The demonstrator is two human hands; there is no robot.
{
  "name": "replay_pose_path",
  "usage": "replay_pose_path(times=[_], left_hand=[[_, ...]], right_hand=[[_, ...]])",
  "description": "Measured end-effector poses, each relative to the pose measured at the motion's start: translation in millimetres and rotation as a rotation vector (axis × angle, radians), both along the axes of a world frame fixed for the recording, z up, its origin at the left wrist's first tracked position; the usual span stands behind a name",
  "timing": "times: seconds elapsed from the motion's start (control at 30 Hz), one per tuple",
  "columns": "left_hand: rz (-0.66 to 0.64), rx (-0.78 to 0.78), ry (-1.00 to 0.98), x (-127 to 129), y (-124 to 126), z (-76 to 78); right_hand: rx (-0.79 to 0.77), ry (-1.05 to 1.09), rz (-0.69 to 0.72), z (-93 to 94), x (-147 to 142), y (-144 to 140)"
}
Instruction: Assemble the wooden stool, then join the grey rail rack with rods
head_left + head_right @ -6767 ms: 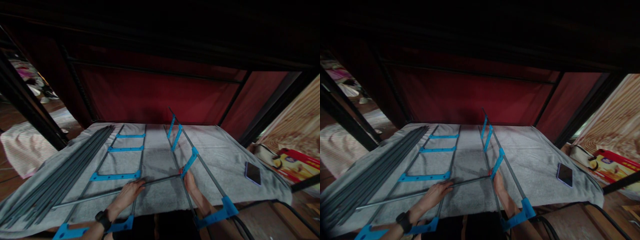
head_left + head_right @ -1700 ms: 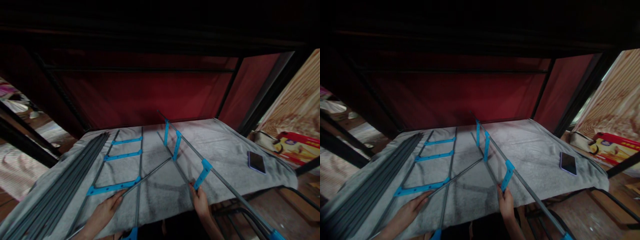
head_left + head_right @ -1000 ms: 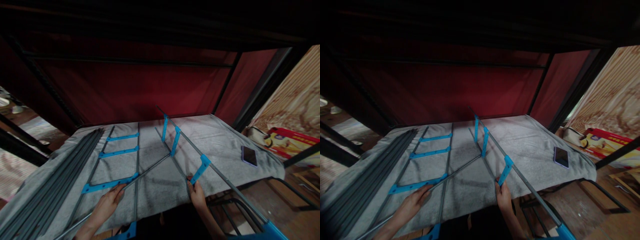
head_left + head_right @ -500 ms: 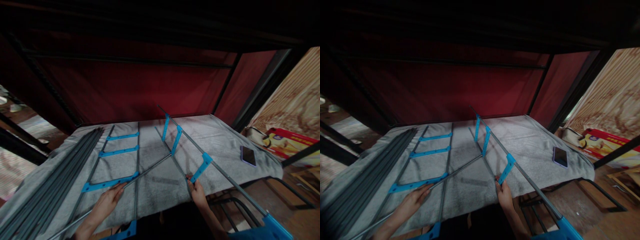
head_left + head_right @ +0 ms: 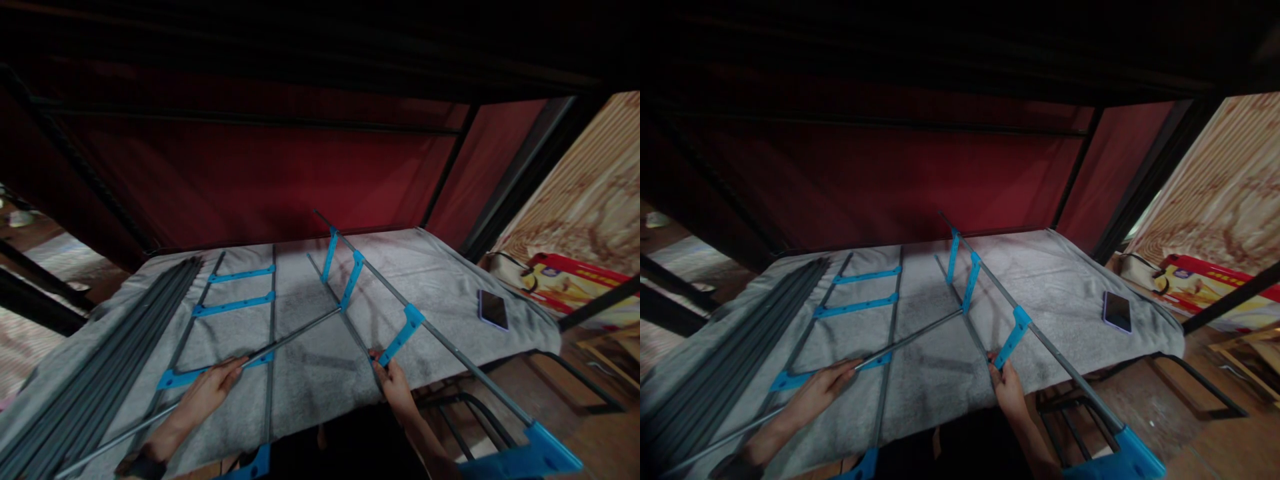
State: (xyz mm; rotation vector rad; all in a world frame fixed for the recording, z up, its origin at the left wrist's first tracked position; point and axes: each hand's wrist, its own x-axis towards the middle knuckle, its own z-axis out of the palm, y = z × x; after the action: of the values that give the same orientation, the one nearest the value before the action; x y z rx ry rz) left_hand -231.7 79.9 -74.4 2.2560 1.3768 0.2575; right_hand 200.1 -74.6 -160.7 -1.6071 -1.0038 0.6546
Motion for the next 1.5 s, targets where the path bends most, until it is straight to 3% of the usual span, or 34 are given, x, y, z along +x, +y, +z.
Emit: replay_pose_path(times=[0.33,0.67,0.83,1.17,1.37,1.5], left_hand=[[0.062,-0.007,0.066,4,8,4.6],[0.053,0.032,0.155,25,11,10.2],[0.004,-0.016,0.04,32,14,14.1],[-0.037,0.021,0.045,39,33,-12.8],[-0.043,0.049,0.047,38,33,-17.1],[-0.05,0.07,0.035,39,35,-20.6]], right_hand=[[0.004,-0.035,0.021,4.3,-3,-2],[-0.016,-0.003,-0.016,7.6,-8,0],[0.002,-0.018,-0.025,7.0,-13,0],[0.095,-0.047,-0.08,7.5,-11,-4],[0.106,-0.065,-0.24,4.6,-20,-23],[0.106,-0.173,-0.266,10.2,-31,-40]])
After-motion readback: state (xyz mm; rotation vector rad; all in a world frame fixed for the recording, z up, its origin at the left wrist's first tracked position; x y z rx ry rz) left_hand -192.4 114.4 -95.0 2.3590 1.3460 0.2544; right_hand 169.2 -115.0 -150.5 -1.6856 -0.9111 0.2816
